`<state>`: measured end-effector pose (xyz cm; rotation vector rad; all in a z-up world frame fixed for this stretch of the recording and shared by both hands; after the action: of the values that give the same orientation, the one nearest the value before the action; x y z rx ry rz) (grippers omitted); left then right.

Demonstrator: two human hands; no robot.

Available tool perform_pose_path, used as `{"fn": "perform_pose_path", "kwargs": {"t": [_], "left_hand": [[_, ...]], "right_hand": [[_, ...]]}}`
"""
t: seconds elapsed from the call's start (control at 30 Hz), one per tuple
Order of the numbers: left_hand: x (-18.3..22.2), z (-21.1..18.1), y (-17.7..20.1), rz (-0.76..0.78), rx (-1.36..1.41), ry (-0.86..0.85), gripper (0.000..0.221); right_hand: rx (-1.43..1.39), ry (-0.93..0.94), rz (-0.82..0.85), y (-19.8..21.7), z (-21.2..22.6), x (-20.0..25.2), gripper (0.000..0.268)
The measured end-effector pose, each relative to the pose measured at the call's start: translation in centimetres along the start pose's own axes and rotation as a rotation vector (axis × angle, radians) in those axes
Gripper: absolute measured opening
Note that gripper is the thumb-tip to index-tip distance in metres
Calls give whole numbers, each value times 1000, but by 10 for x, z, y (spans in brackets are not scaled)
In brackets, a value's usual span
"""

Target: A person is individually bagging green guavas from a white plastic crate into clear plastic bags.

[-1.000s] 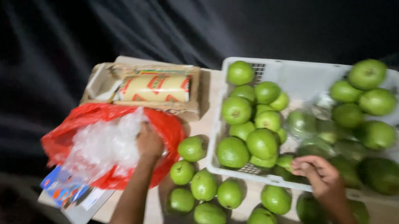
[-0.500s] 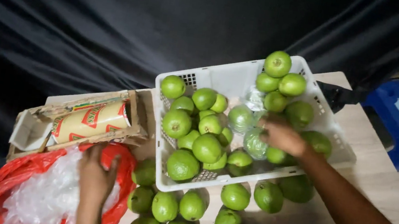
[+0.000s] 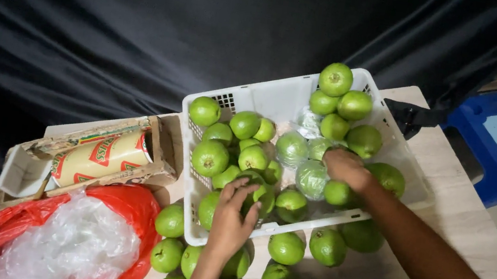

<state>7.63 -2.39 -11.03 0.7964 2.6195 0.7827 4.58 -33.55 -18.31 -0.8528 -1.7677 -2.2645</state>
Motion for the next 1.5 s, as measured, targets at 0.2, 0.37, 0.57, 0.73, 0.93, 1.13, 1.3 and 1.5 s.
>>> {"fn": "perform_pose_path", "kwargs": {"t": [0.2,0.37,0.57,0.73,0.93,1.13,1.3,1.5], "left_hand": [[5,16,-8,-148,59,29,32],[2,20,-9,-167,74,75,31],[4,18,-5,-190,76,64,29],[5,13,-6,-214,40,-4,28],[0,6,-11,-296,153,-46,22],[-14,-66,-14,-160,312,3,89],[-30,-47,-12,-235,352,92,22],[-51,-64,-16,4,765,227,14]], "right_hand": [[-517,240,-266,8,-26,-8,19],[-723,254,-206,22,4,4,21],[-1001,227,-227,25,6,-9,21],[-1160,219,-279,46,13,12,17],[-1545,446,-292,61,26,20,23],[-2031,802,-298,71,23,10,5],[-2465,798,-290,76,4,30,6],[-2457,465,-532,0,-15,-15,9]]}}
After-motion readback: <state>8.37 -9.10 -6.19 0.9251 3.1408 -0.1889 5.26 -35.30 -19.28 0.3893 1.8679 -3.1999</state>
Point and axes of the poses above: each hand's wrist, its own x-axis away from the middle knuckle, its own y-axis out of the back of the hand, z = x × y, the point moved 5 cm from there along -x, towards the middle knuckle, and after that the axes turned 13 degrees about y, right-handed, at the moved point
